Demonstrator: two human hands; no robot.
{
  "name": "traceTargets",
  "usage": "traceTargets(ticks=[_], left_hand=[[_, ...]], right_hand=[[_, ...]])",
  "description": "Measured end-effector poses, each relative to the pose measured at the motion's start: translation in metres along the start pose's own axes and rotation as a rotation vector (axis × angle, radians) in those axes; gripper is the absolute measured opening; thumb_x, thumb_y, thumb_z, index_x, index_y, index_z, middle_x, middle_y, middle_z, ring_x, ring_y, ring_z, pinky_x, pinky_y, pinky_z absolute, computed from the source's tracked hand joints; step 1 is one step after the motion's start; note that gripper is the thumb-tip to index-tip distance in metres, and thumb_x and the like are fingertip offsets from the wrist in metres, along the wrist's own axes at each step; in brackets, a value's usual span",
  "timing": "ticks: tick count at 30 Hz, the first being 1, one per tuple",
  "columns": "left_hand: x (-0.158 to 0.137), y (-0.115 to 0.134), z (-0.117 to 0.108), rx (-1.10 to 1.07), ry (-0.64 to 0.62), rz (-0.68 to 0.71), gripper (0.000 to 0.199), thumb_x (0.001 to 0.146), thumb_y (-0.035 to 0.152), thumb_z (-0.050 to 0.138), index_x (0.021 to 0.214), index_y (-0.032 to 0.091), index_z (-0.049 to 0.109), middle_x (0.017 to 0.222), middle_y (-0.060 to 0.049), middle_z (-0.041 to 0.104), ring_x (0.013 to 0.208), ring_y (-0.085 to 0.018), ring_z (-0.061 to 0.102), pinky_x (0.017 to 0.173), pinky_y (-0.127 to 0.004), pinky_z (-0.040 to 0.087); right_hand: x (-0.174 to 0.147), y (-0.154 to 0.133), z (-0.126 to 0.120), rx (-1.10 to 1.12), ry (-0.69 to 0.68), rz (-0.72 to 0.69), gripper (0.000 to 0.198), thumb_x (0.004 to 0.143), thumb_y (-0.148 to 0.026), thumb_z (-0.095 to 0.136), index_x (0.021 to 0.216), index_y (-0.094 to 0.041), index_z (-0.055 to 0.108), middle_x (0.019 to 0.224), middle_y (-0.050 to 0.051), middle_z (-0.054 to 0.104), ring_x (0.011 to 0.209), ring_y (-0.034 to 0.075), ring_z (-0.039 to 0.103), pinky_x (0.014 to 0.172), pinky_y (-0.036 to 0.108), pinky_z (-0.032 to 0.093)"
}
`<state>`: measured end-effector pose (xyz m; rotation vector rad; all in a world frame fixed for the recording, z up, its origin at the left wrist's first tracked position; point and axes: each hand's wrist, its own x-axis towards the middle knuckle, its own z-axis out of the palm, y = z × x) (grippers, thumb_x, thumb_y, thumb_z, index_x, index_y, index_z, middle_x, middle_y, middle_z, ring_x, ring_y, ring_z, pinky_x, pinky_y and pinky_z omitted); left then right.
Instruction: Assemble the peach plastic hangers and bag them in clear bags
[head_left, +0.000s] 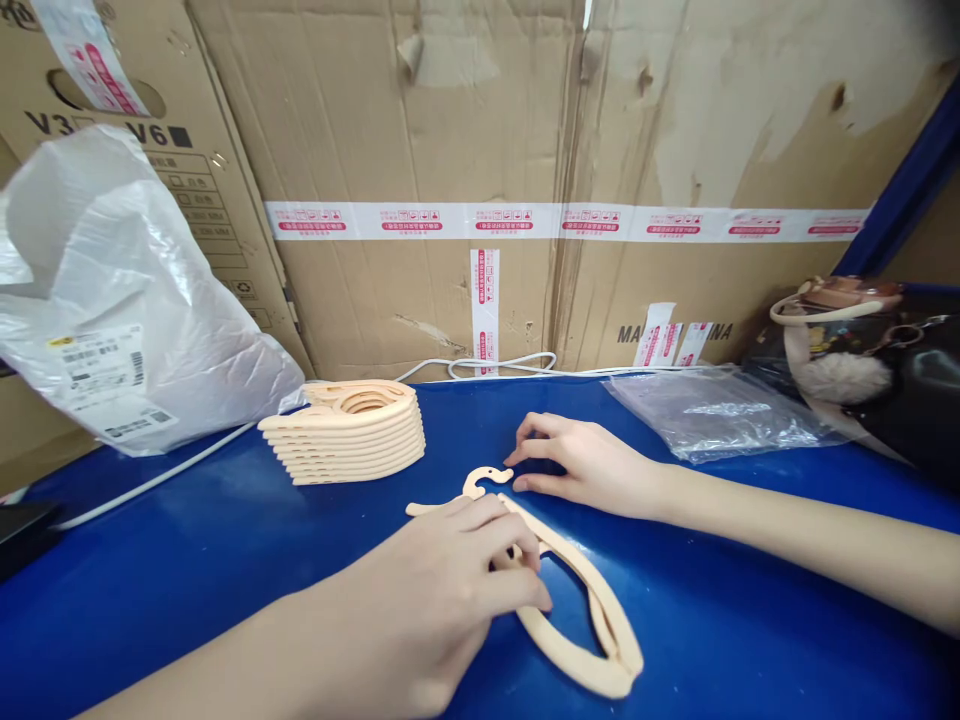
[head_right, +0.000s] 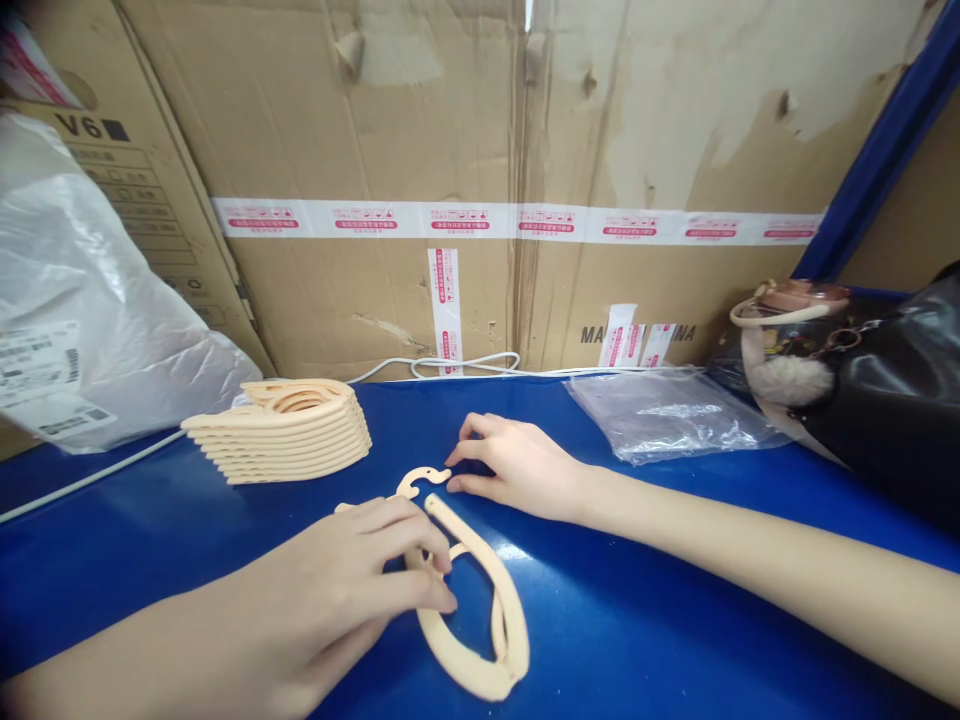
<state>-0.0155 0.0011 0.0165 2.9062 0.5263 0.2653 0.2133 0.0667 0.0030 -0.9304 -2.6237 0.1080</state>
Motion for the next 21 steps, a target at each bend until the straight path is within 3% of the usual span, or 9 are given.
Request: traceTargets(ticks=[3, 7, 12, 15, 18, 21], left_hand=[[-0.002, -0.011, 0.003, 0.061, 0.061, -0.02, 0.039, 0.085, -0.002, 0.042, 0.105, 0.027, 0.059, 0.119, -0.002, 0.055, 0.106, -0.018, 0.051, 0.089, -0.031, 0.041], [-0.001, -0.021, 0.007, 0.193, 0.143, -0.062, 0.033, 0.087, -0.002, 0.037, 0.096, 0.021, 0.058, 0.115, -0.005, 0.057, 0.099, -0.019, 0.055, 0.075, -0.029, 0.044], [0.005, -0.013, 0.012, 0.364, 0.215, -0.25, 0.016, 0.095, 0.019, 0.04, 0.096, 0.017, 0.056, 0.089, -0.005, 0.059, 0.077, -0.021, 0.057, 0.063, -0.032, 0.046], [0.008, -0.011, 0.016, 0.361, 0.223, -0.354, 0.013, 0.09, 0.029, 0.054, 0.097, 0.017, 0.055, 0.089, -0.004, 0.059, 0.073, -0.019, 0.057, 0.058, -0.028, 0.045], [0.012, -0.015, 0.017, 0.333, 0.155, -0.413, 0.01, 0.088, 0.02, 0.056, 0.098, 0.017, 0.056, 0.093, -0.003, 0.059, 0.072, -0.017, 0.059, 0.055, -0.024, 0.044], [0.018, -0.02, 0.013, 0.371, 0.061, -0.403, 0.02, 0.086, 0.007, 0.05, 0.103, 0.016, 0.057, 0.095, -0.004, 0.059, 0.072, -0.017, 0.061, 0.054, -0.024, 0.043]], right_hand=[[0.01, 0.002, 0.006, 0.05, 0.027, 0.011, 0.015, 0.09, -0.029, 0.059, 0.093, -0.02, 0.071, 0.102, 0.004, 0.06, 0.087, 0.016, 0.061, 0.078, 0.03, 0.048], [0.014, 0.011, 0.001, 0.264, 0.086, 0.117, 0.015, 0.088, -0.031, 0.06, 0.087, -0.018, 0.068, 0.09, 0.003, 0.064, 0.076, 0.015, 0.06, 0.07, 0.028, 0.046], [0.002, 0.02, -0.021, 0.659, 0.366, 0.334, 0.014, 0.091, -0.031, 0.052, 0.086, -0.019, 0.054, 0.088, 0.003, 0.068, 0.083, 0.016, 0.062, 0.075, 0.03, 0.046], [-0.011, 0.016, -0.031, 0.821, 0.482, 0.45, 0.015, 0.092, -0.035, 0.049, 0.088, -0.021, 0.048, 0.087, 0.004, 0.07, 0.084, 0.017, 0.064, 0.078, 0.032, 0.047], [-0.024, 0.01, -0.031, 0.897, 0.415, 0.481, 0.019, 0.092, -0.038, 0.051, 0.096, -0.02, 0.05, 0.081, 0.004, 0.069, 0.078, 0.018, 0.065, 0.077, 0.034, 0.049], [-0.033, 0.004, -0.022, 0.818, 0.267, 0.455, 0.025, 0.093, -0.042, 0.048, 0.102, -0.019, 0.054, 0.07, 0.0, 0.061, 0.06, 0.014, 0.057, 0.06, 0.029, 0.048]])
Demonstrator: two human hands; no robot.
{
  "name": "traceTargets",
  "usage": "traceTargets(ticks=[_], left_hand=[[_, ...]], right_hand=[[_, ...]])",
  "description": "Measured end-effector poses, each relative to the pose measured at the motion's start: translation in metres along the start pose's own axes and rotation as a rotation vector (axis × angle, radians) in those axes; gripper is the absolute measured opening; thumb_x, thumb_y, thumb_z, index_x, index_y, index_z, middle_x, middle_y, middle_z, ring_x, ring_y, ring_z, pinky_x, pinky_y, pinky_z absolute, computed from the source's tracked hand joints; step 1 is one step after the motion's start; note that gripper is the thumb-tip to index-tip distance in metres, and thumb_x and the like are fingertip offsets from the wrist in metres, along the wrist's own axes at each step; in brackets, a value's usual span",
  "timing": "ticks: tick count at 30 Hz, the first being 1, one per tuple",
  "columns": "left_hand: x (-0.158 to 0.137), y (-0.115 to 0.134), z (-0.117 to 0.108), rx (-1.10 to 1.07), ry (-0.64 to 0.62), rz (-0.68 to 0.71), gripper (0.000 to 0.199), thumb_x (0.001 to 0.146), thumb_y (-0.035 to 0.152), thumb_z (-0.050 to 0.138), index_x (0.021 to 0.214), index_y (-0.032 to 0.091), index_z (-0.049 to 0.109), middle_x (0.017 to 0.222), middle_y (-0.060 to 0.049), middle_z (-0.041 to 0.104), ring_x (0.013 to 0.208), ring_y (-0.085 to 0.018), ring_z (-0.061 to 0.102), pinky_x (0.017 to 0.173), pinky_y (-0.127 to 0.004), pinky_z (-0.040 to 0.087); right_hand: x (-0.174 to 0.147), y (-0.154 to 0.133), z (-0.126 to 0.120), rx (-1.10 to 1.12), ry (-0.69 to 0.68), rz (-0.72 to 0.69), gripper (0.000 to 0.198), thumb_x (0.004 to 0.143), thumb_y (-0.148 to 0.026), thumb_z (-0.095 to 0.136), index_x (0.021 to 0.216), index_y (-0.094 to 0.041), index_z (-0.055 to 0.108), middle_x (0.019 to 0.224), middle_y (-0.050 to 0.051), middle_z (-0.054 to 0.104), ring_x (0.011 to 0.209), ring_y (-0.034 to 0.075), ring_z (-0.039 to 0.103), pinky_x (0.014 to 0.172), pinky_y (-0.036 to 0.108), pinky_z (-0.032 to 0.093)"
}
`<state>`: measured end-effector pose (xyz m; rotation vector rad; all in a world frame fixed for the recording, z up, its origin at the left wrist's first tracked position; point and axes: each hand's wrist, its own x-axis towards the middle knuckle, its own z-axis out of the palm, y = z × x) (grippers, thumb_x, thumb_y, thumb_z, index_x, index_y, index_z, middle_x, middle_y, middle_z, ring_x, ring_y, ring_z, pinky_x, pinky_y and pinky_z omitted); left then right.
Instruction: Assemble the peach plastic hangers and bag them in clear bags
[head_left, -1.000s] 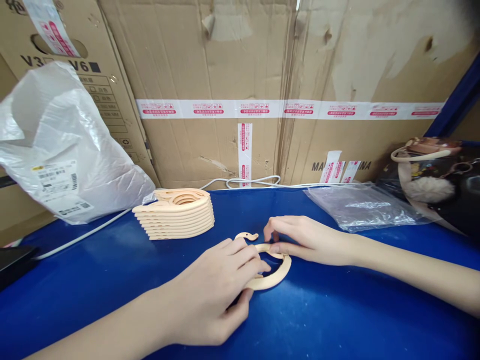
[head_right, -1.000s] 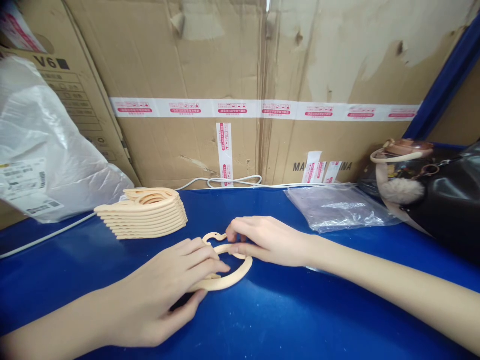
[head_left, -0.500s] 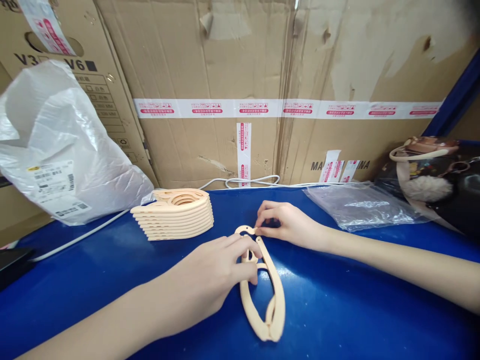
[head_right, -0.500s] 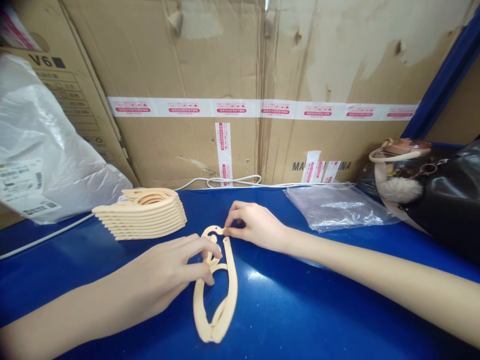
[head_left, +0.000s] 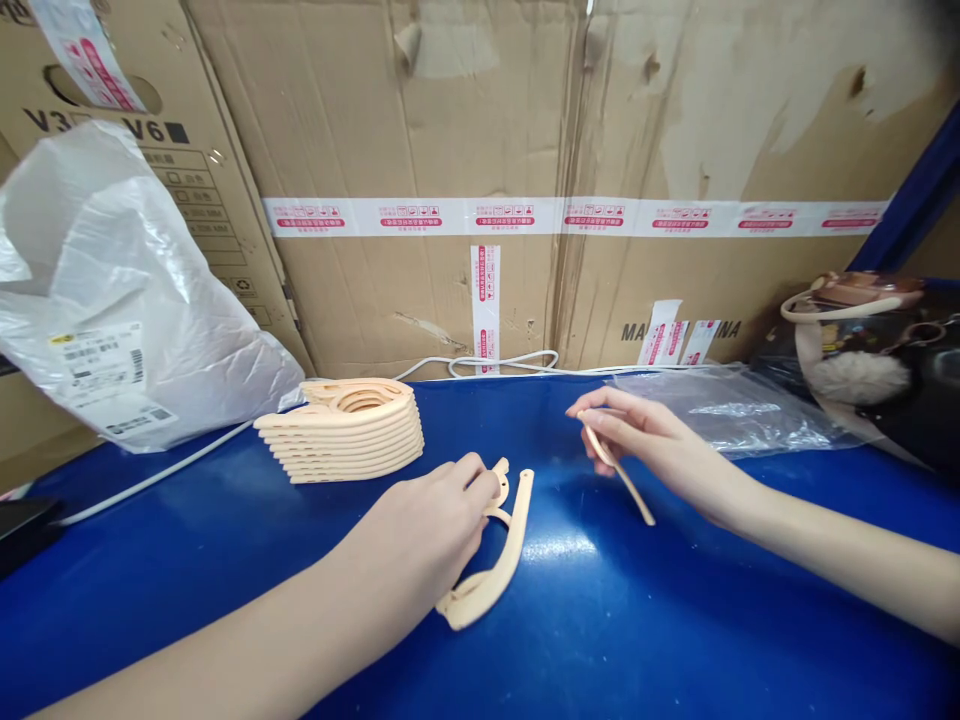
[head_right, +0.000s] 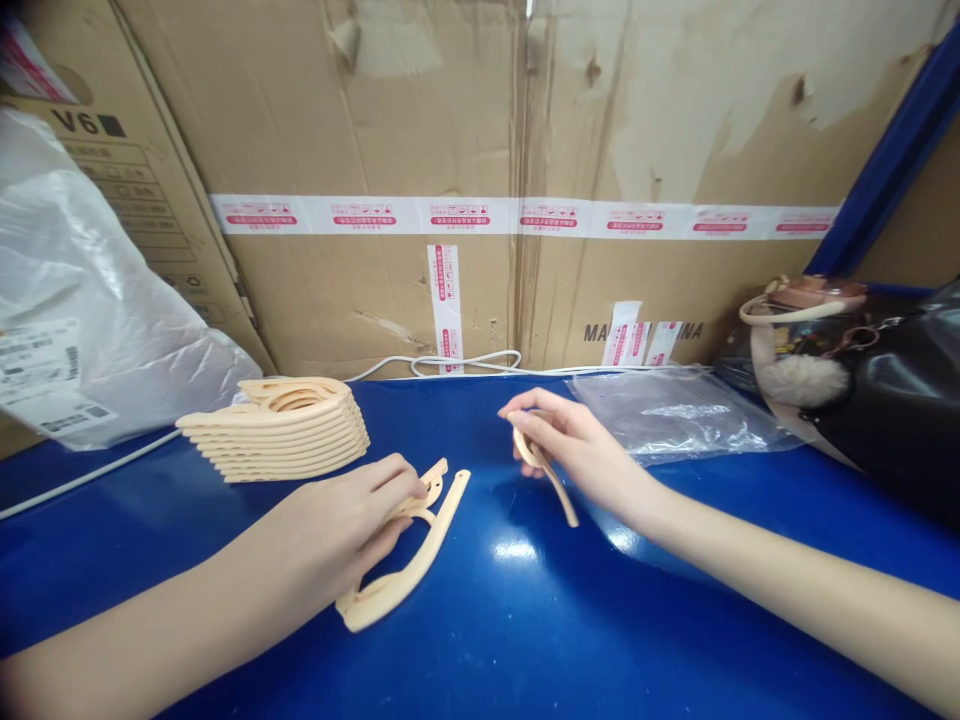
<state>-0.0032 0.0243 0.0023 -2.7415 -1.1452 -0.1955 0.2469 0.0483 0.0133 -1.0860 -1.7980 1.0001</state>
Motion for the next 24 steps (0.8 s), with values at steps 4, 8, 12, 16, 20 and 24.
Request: traceTargets(ticks=[4, 8, 12, 16, 20, 24], left_hand=[[0.007, -0.008, -0.005, 0.065, -0.066, 0.113, 0.05, 0.079, -0.006, 0.048, 0.123, 0.016, 0.05, 0.098, -0.004, 0.06, 0.077, -0.018, 0.062, 0.055, -0.024, 0.043], [0.008, -0.018, -0.006, 0.005, -0.037, 0.185, 0.058, 0.082, -0.005, 0.048, 0.133, 0.022, 0.042, 0.096, -0.001, 0.06, 0.079, -0.017, 0.061, 0.061, -0.024, 0.043], [0.008, -0.023, -0.004, -0.072, -0.013, 0.151, 0.048, 0.087, -0.001, 0.045, 0.128, 0.024, 0.047, 0.094, 0.0, 0.06, 0.076, -0.015, 0.061, 0.059, -0.022, 0.042], [0.008, -0.022, -0.005, -0.107, -0.053, 0.08, 0.045, 0.085, -0.002, 0.046, 0.122, 0.022, 0.051, 0.094, 0.0, 0.06, 0.077, -0.015, 0.062, 0.057, -0.02, 0.042], [0.007, -0.02, -0.005, -0.074, -0.047, 0.035, 0.045, 0.083, -0.004, 0.044, 0.118, 0.022, 0.054, 0.093, 0.0, 0.06, 0.073, -0.014, 0.062, 0.053, -0.02, 0.041], [0.005, -0.018, -0.005, -0.015, 0.001, 0.049, 0.04, 0.083, -0.003, 0.042, 0.114, 0.018, 0.055, 0.096, -0.003, 0.062, 0.072, -0.016, 0.061, 0.053, -0.023, 0.042]], right_hand=[[-0.009, 0.004, 0.011, -0.432, -0.162, -0.136, 0.029, 0.097, -0.039, 0.043, 0.098, -0.021, 0.065, 0.083, 0.002, 0.062, 0.073, 0.015, 0.057, 0.065, 0.029, 0.044], [-0.015, 0.005, 0.02, -0.725, -0.197, -0.179, 0.024, 0.094, -0.038, 0.05, 0.102, -0.022, 0.065, 0.082, 0.002, 0.061, 0.069, 0.015, 0.055, 0.064, 0.028, 0.041], [-0.018, 0.007, 0.022, -0.734, -0.225, -0.231, 0.015, 0.09, -0.029, 0.055, 0.101, -0.022, 0.063, 0.081, -0.001, 0.058, 0.064, 0.013, 0.052, 0.059, 0.025, 0.038], [-0.019, 0.008, 0.019, -0.634, -0.325, -0.31, 0.016, 0.093, -0.025, 0.05, 0.098, -0.022, 0.064, 0.079, -0.001, 0.056, 0.064, 0.01, 0.052, 0.058, 0.021, 0.038], [-0.021, 0.01, 0.018, -0.6, -0.317, -0.352, 0.028, 0.098, -0.033, 0.043, 0.116, -0.022, 0.063, 0.085, 0.002, 0.06, 0.068, 0.012, 0.057, 0.062, 0.022, 0.042], [-0.021, 0.013, 0.019, -0.551, -0.214, -0.34, 0.034, 0.1, -0.036, 0.036, 0.118, -0.022, 0.061, 0.091, 0.004, 0.068, 0.078, 0.015, 0.063, 0.072, 0.026, 0.046]])
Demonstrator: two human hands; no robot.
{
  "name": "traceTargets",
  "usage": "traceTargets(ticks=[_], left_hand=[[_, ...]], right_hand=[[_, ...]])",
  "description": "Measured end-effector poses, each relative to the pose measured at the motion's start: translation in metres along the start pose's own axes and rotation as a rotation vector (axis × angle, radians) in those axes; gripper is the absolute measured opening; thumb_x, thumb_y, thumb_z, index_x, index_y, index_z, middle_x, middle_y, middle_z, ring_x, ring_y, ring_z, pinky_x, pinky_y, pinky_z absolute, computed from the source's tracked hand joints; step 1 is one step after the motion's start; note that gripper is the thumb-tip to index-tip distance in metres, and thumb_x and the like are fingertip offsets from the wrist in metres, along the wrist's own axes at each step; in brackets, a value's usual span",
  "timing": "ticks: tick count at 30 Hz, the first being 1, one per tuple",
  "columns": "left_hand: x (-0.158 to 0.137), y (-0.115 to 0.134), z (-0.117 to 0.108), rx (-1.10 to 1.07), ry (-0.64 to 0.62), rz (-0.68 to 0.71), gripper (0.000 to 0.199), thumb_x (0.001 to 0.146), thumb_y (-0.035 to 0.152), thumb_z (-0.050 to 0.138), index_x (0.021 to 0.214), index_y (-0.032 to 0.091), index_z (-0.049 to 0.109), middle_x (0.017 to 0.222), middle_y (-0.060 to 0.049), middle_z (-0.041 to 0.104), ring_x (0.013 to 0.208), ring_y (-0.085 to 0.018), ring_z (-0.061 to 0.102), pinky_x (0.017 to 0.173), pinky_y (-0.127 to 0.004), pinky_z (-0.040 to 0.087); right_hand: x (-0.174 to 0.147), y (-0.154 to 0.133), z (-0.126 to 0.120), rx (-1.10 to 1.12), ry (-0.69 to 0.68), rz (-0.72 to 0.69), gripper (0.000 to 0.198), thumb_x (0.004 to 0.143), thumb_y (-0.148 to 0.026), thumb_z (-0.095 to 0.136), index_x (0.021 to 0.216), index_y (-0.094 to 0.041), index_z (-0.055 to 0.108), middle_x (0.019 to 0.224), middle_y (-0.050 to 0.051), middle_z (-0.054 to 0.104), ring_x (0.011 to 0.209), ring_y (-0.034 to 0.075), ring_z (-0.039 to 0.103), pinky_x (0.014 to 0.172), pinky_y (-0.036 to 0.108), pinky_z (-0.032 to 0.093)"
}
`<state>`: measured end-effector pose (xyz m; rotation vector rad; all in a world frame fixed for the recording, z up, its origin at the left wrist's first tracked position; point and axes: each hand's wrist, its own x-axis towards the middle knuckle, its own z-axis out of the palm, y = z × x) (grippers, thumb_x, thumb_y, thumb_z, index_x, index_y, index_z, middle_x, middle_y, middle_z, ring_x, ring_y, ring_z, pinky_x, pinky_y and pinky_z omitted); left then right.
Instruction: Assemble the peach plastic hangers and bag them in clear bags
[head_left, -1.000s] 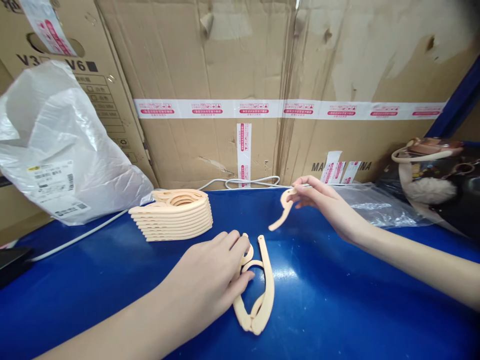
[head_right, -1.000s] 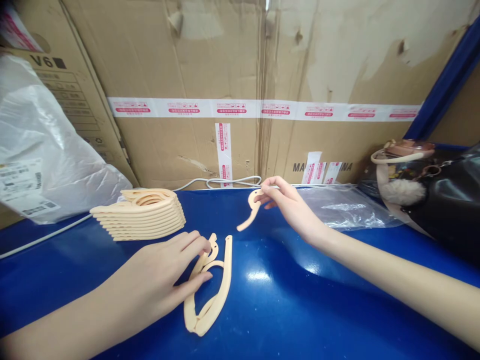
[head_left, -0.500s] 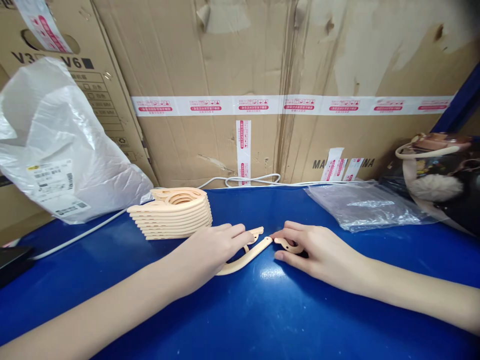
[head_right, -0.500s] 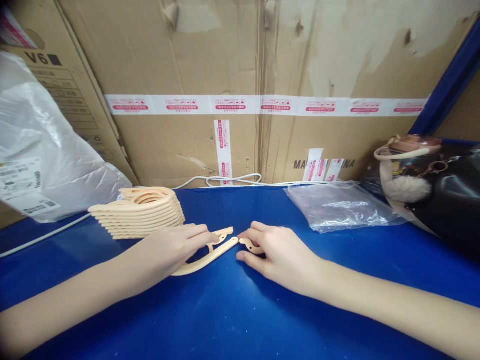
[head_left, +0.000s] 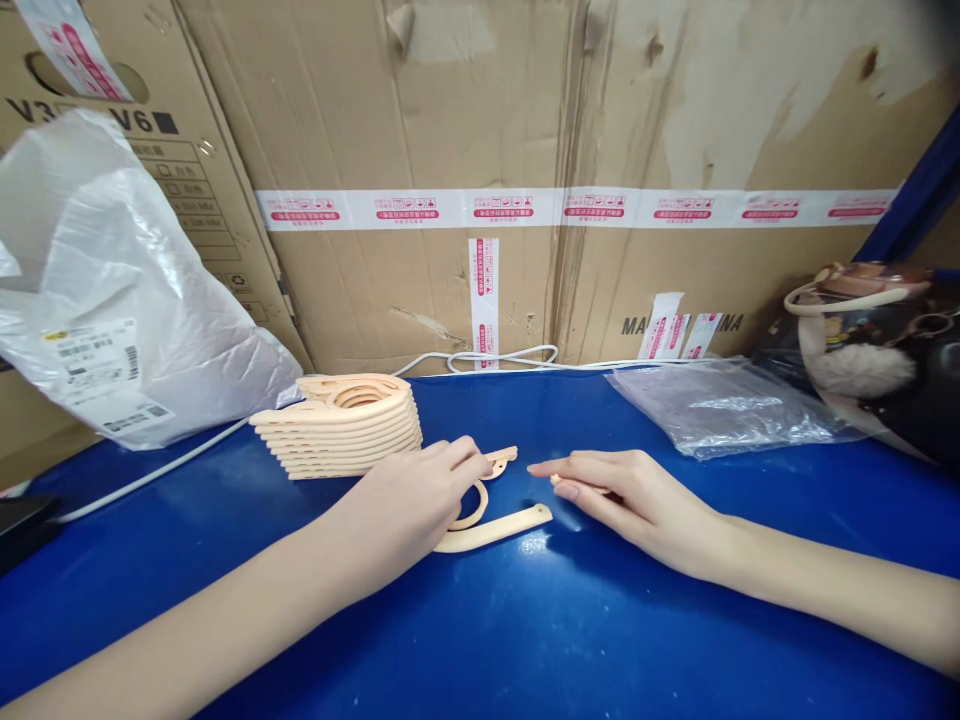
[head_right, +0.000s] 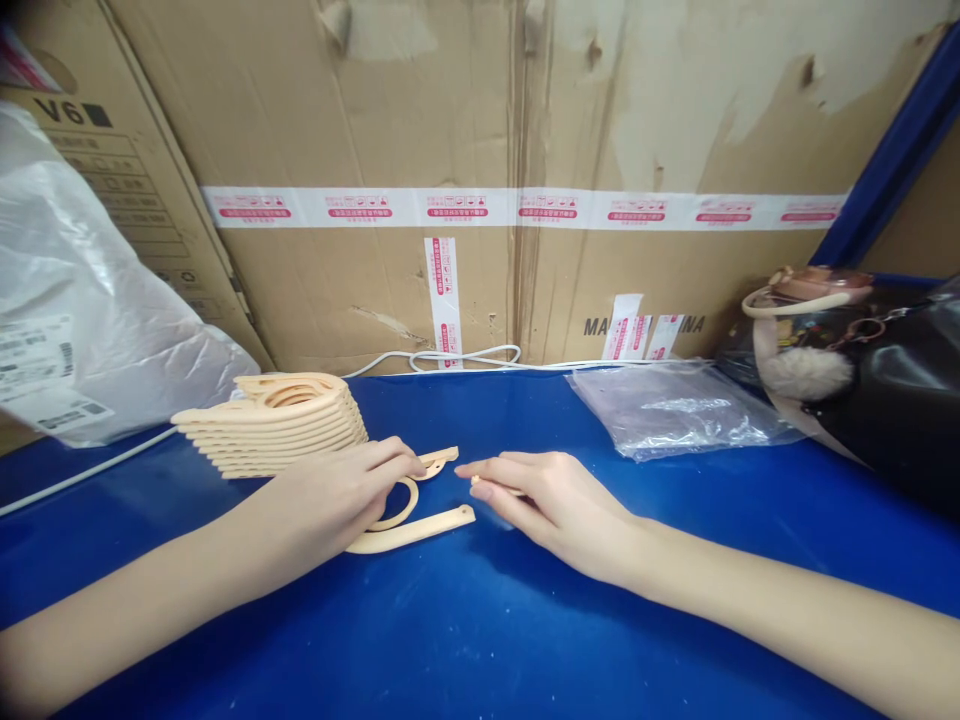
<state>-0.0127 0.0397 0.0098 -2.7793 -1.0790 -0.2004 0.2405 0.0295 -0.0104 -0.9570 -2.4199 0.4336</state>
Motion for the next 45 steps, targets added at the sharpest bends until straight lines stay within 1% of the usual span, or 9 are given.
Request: traceTargets(ticks=[4, 6, 8, 14, 18, 22, 29, 35, 45], left_hand=[[-0.003, 0.008, 0.001, -0.113, 0.101, 0.061, 0.027, 0.095, 0.013, 0.04, 0.116, 0.018, 0.055, 0.111, -0.008, 0.062, 0.104, -0.023, 0.059, 0.083, -0.036, 0.05], [-0.004, 0.013, 0.004, -0.205, 0.125, 0.069, 0.024, 0.098, 0.027, 0.042, 0.119, 0.021, 0.053, 0.128, -0.008, 0.056, 0.125, -0.025, 0.046, 0.099, -0.044, 0.043], [-0.005, 0.018, 0.007, -0.253, 0.094, 0.064, 0.025, 0.097, 0.036, 0.046, 0.115, 0.02, 0.053, 0.138, -0.009, 0.049, 0.137, -0.027, 0.032, 0.107, -0.049, 0.036], [-0.004, 0.023, 0.014, -0.325, -0.013, 0.043, 0.019, 0.1, 0.032, 0.037, 0.097, 0.019, 0.051, 0.144, -0.011, 0.043, 0.14, -0.027, 0.027, 0.109, -0.053, 0.033], [-0.004, 0.024, 0.012, -0.429, 0.03, 0.026, 0.018, 0.102, 0.028, 0.031, 0.1, 0.021, 0.048, 0.135, -0.009, 0.05, 0.139, -0.018, 0.03, 0.113, -0.045, 0.031], [-0.003, 0.025, 0.011, -0.521, 0.067, -0.013, 0.018, 0.103, 0.029, 0.029, 0.099, 0.023, 0.046, 0.127, -0.005, 0.053, 0.137, -0.015, 0.031, 0.113, -0.039, 0.03], [-0.004, 0.027, 0.011, -0.584, 0.033, -0.023, 0.018, 0.103, 0.034, 0.029, 0.099, 0.024, 0.043, 0.131, -0.004, 0.049, 0.139, -0.015, 0.026, 0.115, -0.04, 0.025], [-0.004, 0.025, 0.013, -0.579, 0.049, -0.005, 0.014, 0.102, 0.033, 0.031, 0.101, 0.025, 0.042, 0.139, -0.005, 0.046, 0.14, -0.017, 0.027, 0.114, -0.041, 0.027], [-0.005, 0.025, 0.015, -0.482, 0.008, 0.027, 0.026, 0.102, 0.033, 0.029, 0.117, 0.024, 0.049, 0.15, -0.004, 0.036, 0.143, -0.021, 0.021, 0.117, -0.045, 0.023]], right_hand=[[0.001, 0.0, 0.0, -0.011, 0.009, 0.087, 0.037, 0.101, -0.041, 0.03, 0.104, -0.018, 0.059, 0.066, -0.001, 0.062, 0.058, 0.013, 0.059, 0.061, 0.024, 0.045], [0.002, 0.0, 0.001, -0.023, 0.028, 0.135, 0.036, 0.101, -0.041, 0.027, 0.094, -0.019, 0.054, 0.056, -0.004, 0.052, 0.048, 0.012, 0.05, 0.053, 0.023, 0.04], [0.002, -0.002, 0.002, -0.044, 0.048, 0.155, 0.031, 0.101, -0.04, 0.027, 0.09, -0.02, 0.048, 0.057, -0.005, 0.049, 0.048, 0.012, 0.046, 0.051, 0.023, 0.037], [-0.002, -0.002, 0.004, -0.029, -0.019, 0.083, 0.021, 0.102, -0.032, 0.026, 0.096, -0.021, 0.043, 0.073, -0.001, 0.056, 0.059, 0.014, 0.052, 0.061, 0.027, 0.04], [-0.003, -0.002, 0.004, -0.075, -0.011, 0.042, 0.026, 0.102, -0.032, 0.027, 0.099, -0.021, 0.049, 0.085, 0.002, 0.059, 0.069, 0.014, 0.056, 0.065, 0.027, 0.041], [-0.004, -0.004, 0.003, -0.127, -0.006, 0.044, 0.026, 0.102, -0.031, 0.026, 0.1, -0.021, 0.05, 0.079, 0.0, 0.059, 0.063, 0.013, 0.054, 0.061, 0.026, 0.039], [-0.004, -0.006, 0.003, -0.148, -0.032, 0.045, 0.025, 0.1, -0.029, 0.026, 0.098, -0.018, 0.049, 0.076, 0.001, 0.06, 0.057, 0.014, 0.054, 0.057, 0.027, 0.038], [-0.004, -0.004, 0.003, -0.159, -0.058, -0.049, 0.026, 0.098, -0.029, 0.031, 0.098, -0.016, 0.053, 0.076, 0.003, 0.063, 0.057, 0.014, 0.056, 0.055, 0.026, 0.04], [-0.004, -0.005, 0.005, -0.242, -0.054, -0.05, 0.037, 0.102, -0.037, 0.027, 0.096, -0.015, 0.057, 0.078, 0.004, 0.067, 0.058, 0.014, 0.062, 0.054, 0.025, 0.042]])
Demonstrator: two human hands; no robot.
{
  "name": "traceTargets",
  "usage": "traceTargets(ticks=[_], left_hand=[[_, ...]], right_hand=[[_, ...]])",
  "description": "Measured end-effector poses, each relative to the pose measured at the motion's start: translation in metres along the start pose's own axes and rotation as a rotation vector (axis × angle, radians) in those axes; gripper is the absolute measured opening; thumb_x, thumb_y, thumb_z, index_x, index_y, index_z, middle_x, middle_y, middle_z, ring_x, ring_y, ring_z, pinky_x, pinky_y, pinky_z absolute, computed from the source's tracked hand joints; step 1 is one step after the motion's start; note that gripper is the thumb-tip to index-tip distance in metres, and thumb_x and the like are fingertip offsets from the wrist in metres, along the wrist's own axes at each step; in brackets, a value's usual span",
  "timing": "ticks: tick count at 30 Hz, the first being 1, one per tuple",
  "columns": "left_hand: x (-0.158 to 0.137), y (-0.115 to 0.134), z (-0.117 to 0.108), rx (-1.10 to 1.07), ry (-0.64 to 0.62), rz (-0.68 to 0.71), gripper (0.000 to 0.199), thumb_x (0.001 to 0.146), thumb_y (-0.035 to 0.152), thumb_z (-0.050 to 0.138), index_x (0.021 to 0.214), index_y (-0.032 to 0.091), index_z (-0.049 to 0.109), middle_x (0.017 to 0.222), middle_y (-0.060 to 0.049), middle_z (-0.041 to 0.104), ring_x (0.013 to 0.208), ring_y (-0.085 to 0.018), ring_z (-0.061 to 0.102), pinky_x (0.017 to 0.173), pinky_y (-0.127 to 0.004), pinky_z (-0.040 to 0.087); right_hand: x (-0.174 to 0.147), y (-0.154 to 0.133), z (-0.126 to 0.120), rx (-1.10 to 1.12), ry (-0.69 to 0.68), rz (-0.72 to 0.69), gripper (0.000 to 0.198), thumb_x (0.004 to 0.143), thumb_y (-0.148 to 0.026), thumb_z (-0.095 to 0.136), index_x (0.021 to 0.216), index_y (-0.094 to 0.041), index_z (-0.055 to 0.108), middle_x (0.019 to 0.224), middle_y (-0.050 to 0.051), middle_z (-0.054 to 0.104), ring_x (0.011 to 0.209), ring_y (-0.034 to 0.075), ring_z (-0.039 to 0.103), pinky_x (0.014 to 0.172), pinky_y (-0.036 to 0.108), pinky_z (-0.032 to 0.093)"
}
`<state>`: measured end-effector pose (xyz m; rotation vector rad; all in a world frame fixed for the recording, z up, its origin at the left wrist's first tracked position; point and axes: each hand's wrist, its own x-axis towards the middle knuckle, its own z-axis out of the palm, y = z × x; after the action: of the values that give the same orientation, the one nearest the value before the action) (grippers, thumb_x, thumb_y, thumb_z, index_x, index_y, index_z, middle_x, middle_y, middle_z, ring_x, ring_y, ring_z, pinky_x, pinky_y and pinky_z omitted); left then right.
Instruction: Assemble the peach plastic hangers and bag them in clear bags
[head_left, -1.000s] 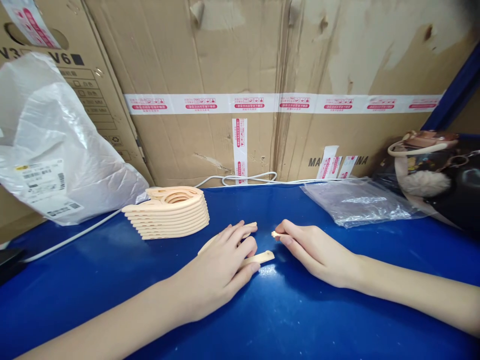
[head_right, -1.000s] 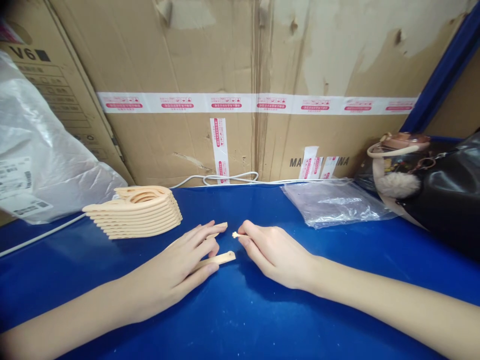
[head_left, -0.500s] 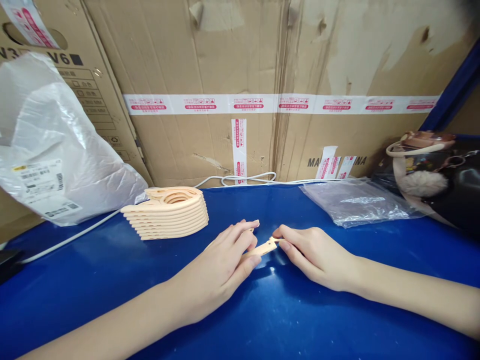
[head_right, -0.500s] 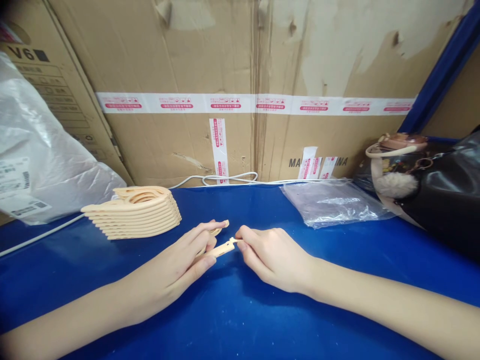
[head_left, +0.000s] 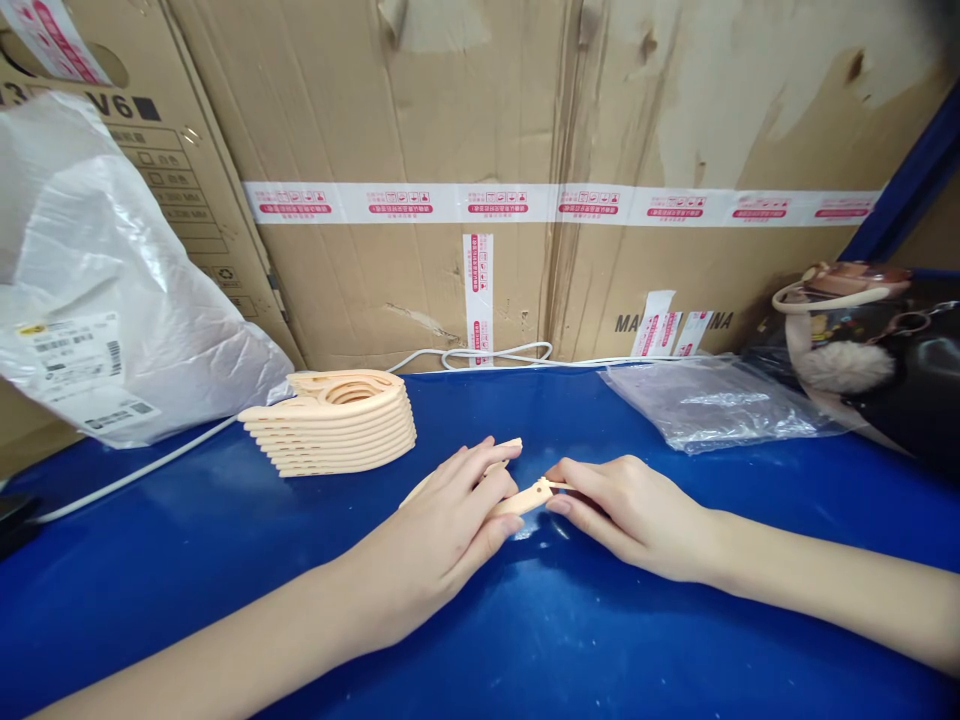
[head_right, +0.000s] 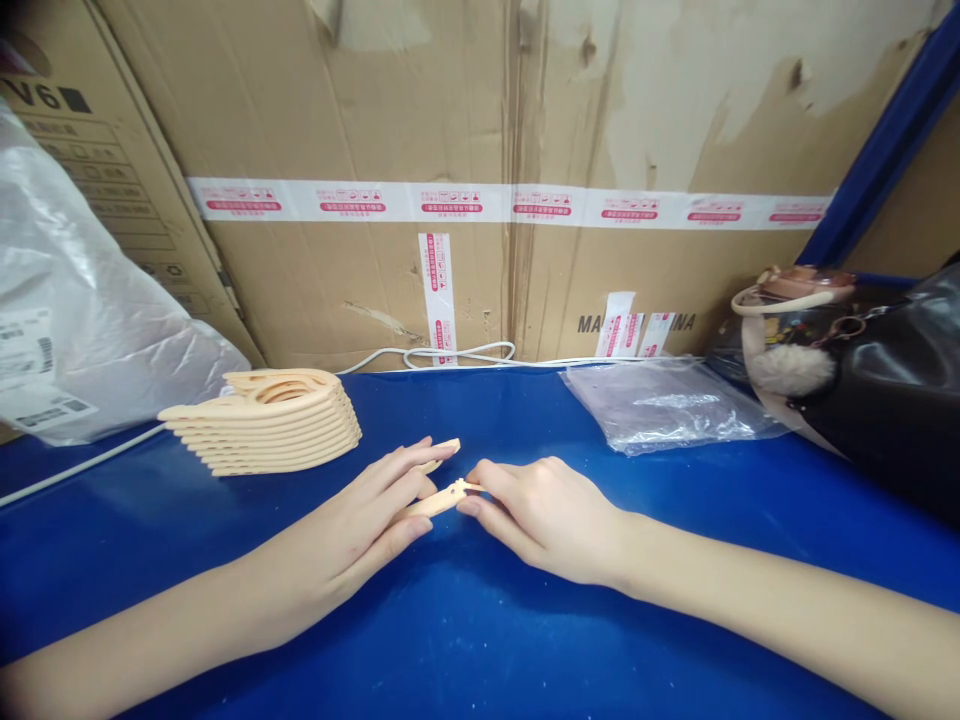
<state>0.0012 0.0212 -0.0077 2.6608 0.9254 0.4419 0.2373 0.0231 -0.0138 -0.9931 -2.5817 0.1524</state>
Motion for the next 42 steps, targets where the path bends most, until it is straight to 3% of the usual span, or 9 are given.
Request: traceTargets(ticks=[8, 17, 30, 42], left_hand=[[-0.0007, -0.0018, 0.002, 0.041, -0.028, -0.01, 0.03, 0.103, 0.036, 0.025, 0.117, 0.025, 0.049, 0.153, 0.0, 0.03, 0.144, -0.016, 0.018, 0.118, -0.042, 0.022], [0.0009, 0.0012, -0.0018, 0.017, -0.032, -0.004, 0.033, 0.104, 0.034, 0.024, 0.114, 0.023, 0.053, 0.15, -0.002, 0.035, 0.143, -0.015, 0.022, 0.118, -0.039, 0.023], [-0.0023, -0.0035, 0.003, 0.031, -0.004, 0.036, 0.031, 0.103, 0.033, 0.029, 0.123, 0.027, 0.052, 0.15, -0.001, 0.035, 0.141, -0.02, 0.027, 0.116, -0.043, 0.026], [-0.002, 0.0008, -0.0003, 0.028, 0.005, 0.036, 0.026, 0.103, 0.032, 0.028, 0.108, 0.023, 0.052, 0.146, -0.003, 0.04, 0.14, -0.017, 0.028, 0.118, -0.041, 0.025]], right_hand=[[-0.0018, 0.0015, 0.0023, -0.263, 0.1, -0.132, 0.04, 0.103, -0.033, 0.022, 0.089, -0.015, 0.056, 0.069, 0.001, 0.061, 0.051, 0.012, 0.055, 0.048, 0.025, 0.035], [-0.0002, 0.0007, 0.0011, -0.465, 0.166, -0.237, 0.039, 0.102, -0.027, 0.027, 0.085, -0.014, 0.059, 0.067, 0.001, 0.058, 0.053, 0.013, 0.054, 0.05, 0.027, 0.035], [-0.0009, -0.0014, -0.0027, -0.391, 0.168, -0.213, 0.036, 0.099, -0.031, 0.033, 0.09, -0.016, 0.064, 0.065, 0.0, 0.057, 0.053, 0.011, 0.052, 0.051, 0.025, 0.036], [-0.0004, -0.0035, -0.0015, -0.292, 0.085, -0.114, 0.037, 0.1, -0.032, 0.031, 0.092, -0.017, 0.064, 0.07, 0.001, 0.059, 0.056, 0.011, 0.054, 0.051, 0.025, 0.035]])
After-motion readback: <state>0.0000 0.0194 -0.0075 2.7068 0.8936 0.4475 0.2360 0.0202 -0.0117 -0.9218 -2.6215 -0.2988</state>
